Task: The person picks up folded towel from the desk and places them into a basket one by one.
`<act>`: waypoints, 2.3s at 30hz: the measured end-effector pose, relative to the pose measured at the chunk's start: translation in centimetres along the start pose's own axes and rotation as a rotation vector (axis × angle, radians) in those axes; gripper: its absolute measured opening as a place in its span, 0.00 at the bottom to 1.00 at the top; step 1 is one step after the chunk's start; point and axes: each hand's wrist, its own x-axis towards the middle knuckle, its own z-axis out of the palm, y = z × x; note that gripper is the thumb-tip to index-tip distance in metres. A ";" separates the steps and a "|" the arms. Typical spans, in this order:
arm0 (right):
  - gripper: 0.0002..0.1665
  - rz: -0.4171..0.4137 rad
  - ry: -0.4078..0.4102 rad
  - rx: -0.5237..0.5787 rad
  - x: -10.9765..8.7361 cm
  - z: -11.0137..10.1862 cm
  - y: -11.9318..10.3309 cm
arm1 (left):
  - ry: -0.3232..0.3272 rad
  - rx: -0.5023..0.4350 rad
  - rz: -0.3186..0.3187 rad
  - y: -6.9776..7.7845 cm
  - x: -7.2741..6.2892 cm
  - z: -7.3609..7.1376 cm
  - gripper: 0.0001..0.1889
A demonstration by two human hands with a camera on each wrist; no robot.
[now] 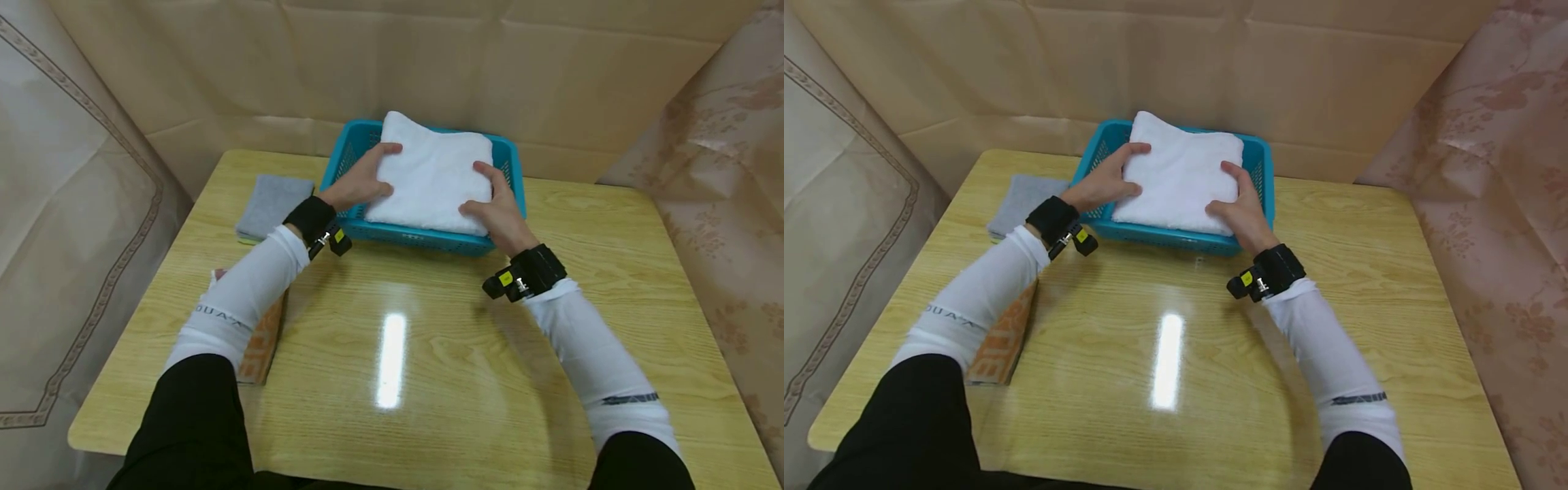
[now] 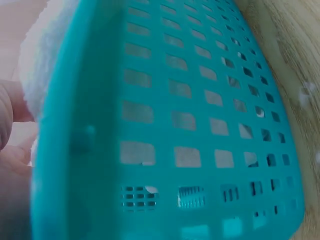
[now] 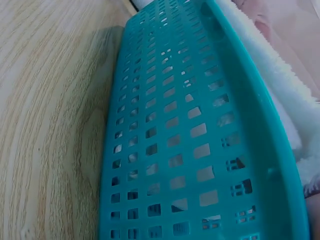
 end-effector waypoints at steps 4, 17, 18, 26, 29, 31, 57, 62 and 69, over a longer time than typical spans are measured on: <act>0.53 -0.002 -0.036 0.015 0.2 -0.1 0.2 | -0.018 0.009 0.002 -0.3 0.0 0.0 0.42; 0.56 0.033 -0.093 -0.166 0.5 0.4 0.7 | -0.064 0.133 -0.053 -1.2 -0.1 0.1 0.52; 0.56 0.032 -0.098 -0.169 0.5 0.4 0.7 | -0.064 0.141 -0.052 -1.3 -0.1 0.2 0.52; 0.54 0.053 -0.140 -0.211 0.6 0.2 0.6 | -0.078 0.200 -0.062 -1.6 0.1 0.5 0.52; 0.52 0.075 -0.167 -0.235 0.6 0.3 0.5 | -0.095 0.227 -0.080 -1.7 0.1 0.5 0.51; 0.51 0.096 -0.187 -0.247 0.6 0.4 0.5 | -0.110 0.248 -0.098 -1.7 0.1 0.6 0.51; 0.48 0.207 -0.214 -0.524 0.6 1.1 0.5 | -0.376 0.507 -0.315 -1.1 -0.5 0.2 0.45; 0.49 0.214 -0.227 -0.513 0.6 0.9 0.5 | -0.419 0.509 -0.310 -1.3 -0.6 0.3 0.44; 0.48 0.219 -0.242 -0.511 0.8 0.6 0.5 | -0.419 0.514 -0.308 -1.2 -0.7 0.4 0.45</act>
